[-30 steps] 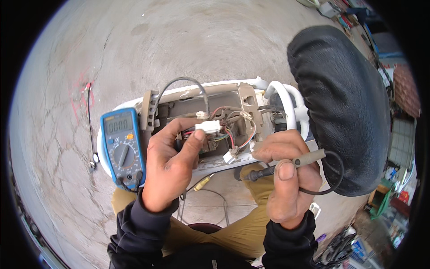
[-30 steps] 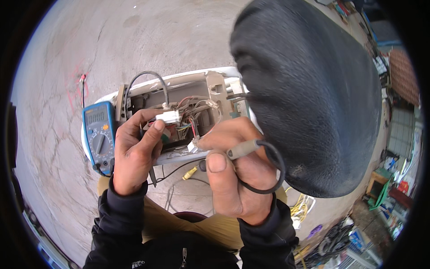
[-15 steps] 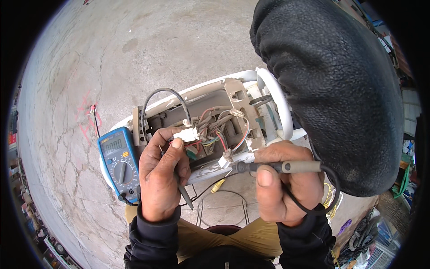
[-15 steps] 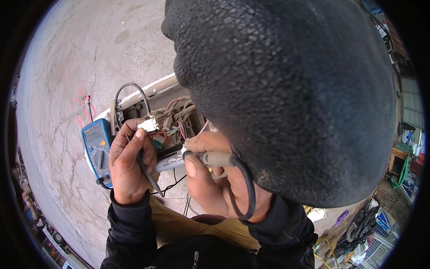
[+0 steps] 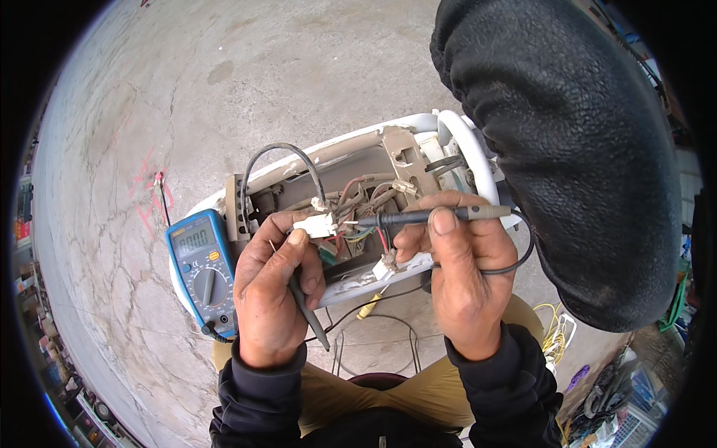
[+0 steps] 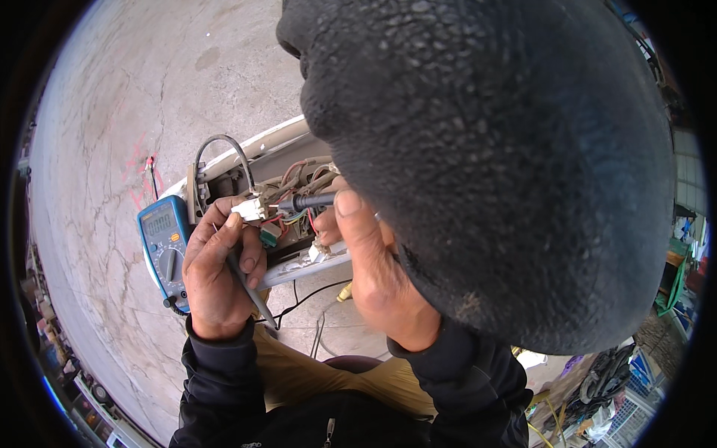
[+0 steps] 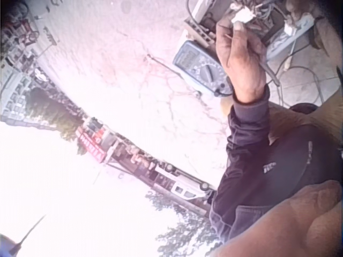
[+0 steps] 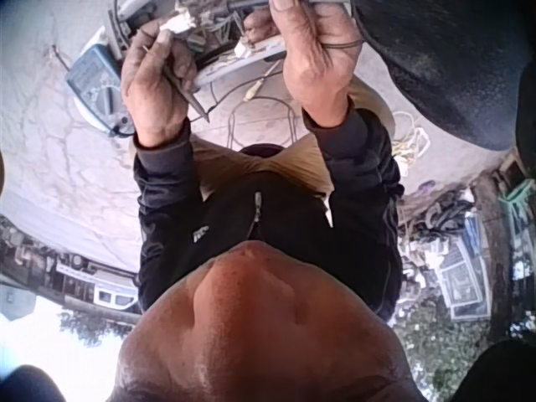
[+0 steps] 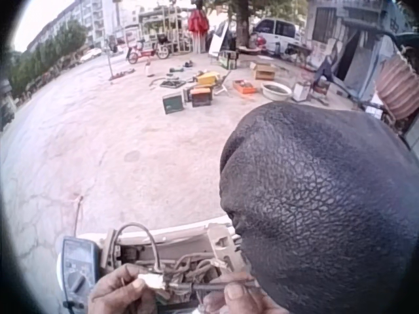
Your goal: The person uses a multimeter to test the wiring and connectors under the seat of an electric scooter. They then walk to a workbench, pick up a small black component, and return to the scooter to install it near the handlebar display.
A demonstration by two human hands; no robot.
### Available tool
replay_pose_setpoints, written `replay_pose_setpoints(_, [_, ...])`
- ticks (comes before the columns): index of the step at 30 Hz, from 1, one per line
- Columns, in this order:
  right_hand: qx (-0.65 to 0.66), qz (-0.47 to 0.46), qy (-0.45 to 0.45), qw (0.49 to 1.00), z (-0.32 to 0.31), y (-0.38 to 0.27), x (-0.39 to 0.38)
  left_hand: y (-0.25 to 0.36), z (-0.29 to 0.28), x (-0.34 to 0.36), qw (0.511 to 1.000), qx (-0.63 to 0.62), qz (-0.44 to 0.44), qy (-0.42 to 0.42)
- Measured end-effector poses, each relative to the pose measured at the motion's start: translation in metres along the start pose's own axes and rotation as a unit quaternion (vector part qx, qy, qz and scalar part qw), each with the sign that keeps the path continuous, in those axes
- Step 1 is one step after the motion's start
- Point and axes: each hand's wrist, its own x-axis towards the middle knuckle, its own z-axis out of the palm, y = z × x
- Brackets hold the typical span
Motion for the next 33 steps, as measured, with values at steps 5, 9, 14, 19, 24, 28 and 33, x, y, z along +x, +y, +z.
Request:
replay_pose_setpoints(5, [0.008, 0.047, 0.006, 0.999, 0.003, -0.001, 0.000, -0.001, -0.001, 0.000, 1.000, -0.004, 0.008, -0.015])
replay_pose_setpoints(9, [0.026, 0.045, 0.005, 0.999, 0.004, 0.004, 0.001, -0.001, -0.002, 0.000, 1.000, -0.001, 0.003, -0.009])
replay_pose_setpoints(14, [0.092, -0.009, 0.000, 0.996, 0.006, 0.017, 0.006, -0.001, -0.003, 0.001, 1.000, -0.001, 0.008, -0.015])
replay_pose_setpoints(19, [0.006, 0.019, -0.015, 1.000, -0.002, 0.011, 0.001, -0.002, -0.002, 0.001, 1.000, 0.002, 0.016, -0.019])
replay_pose_setpoints(24, [-0.121, -0.232, -0.048, 0.964, 0.000, 0.005, 0.004, -0.003, 0.003, -0.008, 0.995, 0.083, 0.047, -0.009])
replay_pose_setpoints(28, [-0.267, -0.345, -0.123, 0.892, -0.004, -0.008, -0.004, -0.011, 0.008, -0.009, 0.973, 0.198, 0.112, 0.018])
replay_pose_setpoints(33, [-0.307, -0.354, -0.159, 0.869, -0.002, -0.016, -0.016, -0.010, 0.002, -0.009, 0.983, 0.132, 0.125, -0.017])
